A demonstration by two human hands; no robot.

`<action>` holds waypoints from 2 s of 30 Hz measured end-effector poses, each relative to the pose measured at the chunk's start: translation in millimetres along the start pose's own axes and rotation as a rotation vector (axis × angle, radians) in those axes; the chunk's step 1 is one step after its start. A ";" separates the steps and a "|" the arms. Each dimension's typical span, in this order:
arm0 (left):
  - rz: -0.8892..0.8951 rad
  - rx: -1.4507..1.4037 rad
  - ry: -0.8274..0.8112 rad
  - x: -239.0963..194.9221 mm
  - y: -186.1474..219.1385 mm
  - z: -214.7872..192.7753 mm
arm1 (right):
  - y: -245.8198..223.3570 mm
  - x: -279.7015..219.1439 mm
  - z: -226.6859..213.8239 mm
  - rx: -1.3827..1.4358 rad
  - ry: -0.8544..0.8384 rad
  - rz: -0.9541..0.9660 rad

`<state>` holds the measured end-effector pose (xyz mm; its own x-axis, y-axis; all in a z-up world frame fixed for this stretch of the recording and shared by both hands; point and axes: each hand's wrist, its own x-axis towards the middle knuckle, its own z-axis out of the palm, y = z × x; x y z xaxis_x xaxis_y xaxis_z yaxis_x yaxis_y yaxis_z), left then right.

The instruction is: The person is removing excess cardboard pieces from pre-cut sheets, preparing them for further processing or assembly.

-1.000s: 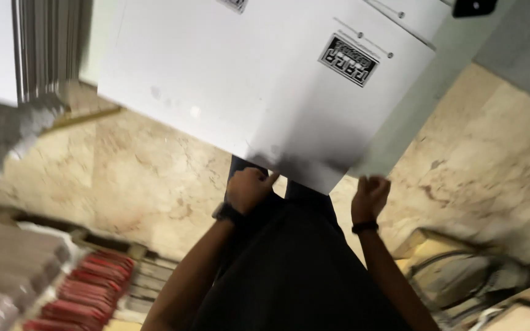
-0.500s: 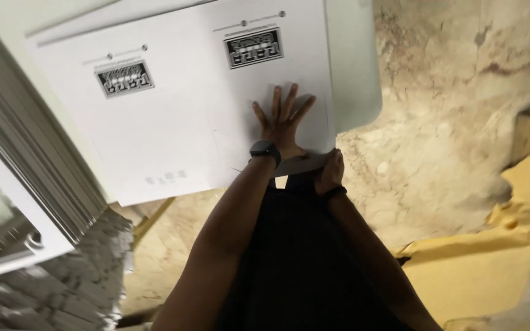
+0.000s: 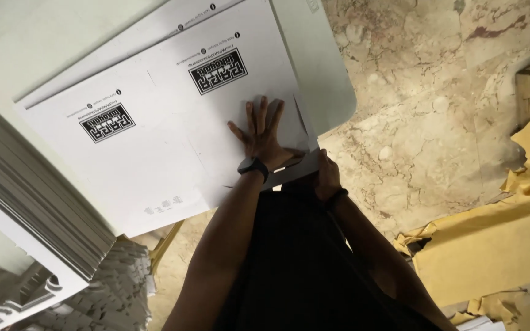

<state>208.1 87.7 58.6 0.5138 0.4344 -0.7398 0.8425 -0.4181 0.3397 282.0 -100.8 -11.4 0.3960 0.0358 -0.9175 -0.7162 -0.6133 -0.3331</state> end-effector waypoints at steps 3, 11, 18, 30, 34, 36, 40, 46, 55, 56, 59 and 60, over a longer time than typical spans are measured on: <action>-0.024 0.030 0.023 0.2 6.6 -10.4 | 5.2 11.9 13.2 0.022 0.070 -0.044; -0.042 0.013 0.043 2.8 4.6 1.4 | -33.6 4.6 -17.0 -0.001 -0.145 0.093; -0.004 0.136 0.234 -5.3 7.6 10.6 | -50.8 15.4 0.6 -0.615 -0.167 -0.013; 0.089 0.154 0.403 36.3 -23.4 65.0 | -94.5 -81.2 31.1 -0.925 0.092 -0.424; 0.078 0.099 0.209 31.0 -22.7 47.9 | -100.0 -47.9 3.2 -1.242 -0.120 -0.439; 0.057 0.091 0.131 28.0 -28.0 38.2 | -104.7 -11.4 3.7 -1.122 -0.103 -0.378; 0.071 -0.139 0.342 26.8 -40.1 21.3 | -155.1 42.8 43.3 -0.924 -0.097 -0.453; -0.087 -0.380 0.695 74.1 -47.4 -16.2 | -214.3 6.0 82.0 -0.885 -0.108 -0.498; -0.359 -0.693 0.441 60.6 2.3 -115.1 | -220.4 101.1 91.3 -0.906 -0.182 -0.672; -0.386 -0.674 0.408 62.3 3.7 -115.9 | -220.1 109.5 93.3 -0.940 -0.147 -0.672; -0.472 -0.651 0.341 78.2 3.5 -116.2 | -217.3 117.4 99.4 -0.995 -0.138 -0.731; -0.478 -0.659 0.339 78.5 5.0 -118.3 | -220.4 104.9 102.0 -1.005 -0.141 -0.729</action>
<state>271.8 214.1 70.9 0.0146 0.7019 -0.7122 0.8477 0.3691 0.3811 422.8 118.6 -56.4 0.4061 0.6663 -0.6254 0.4239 -0.7437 -0.5170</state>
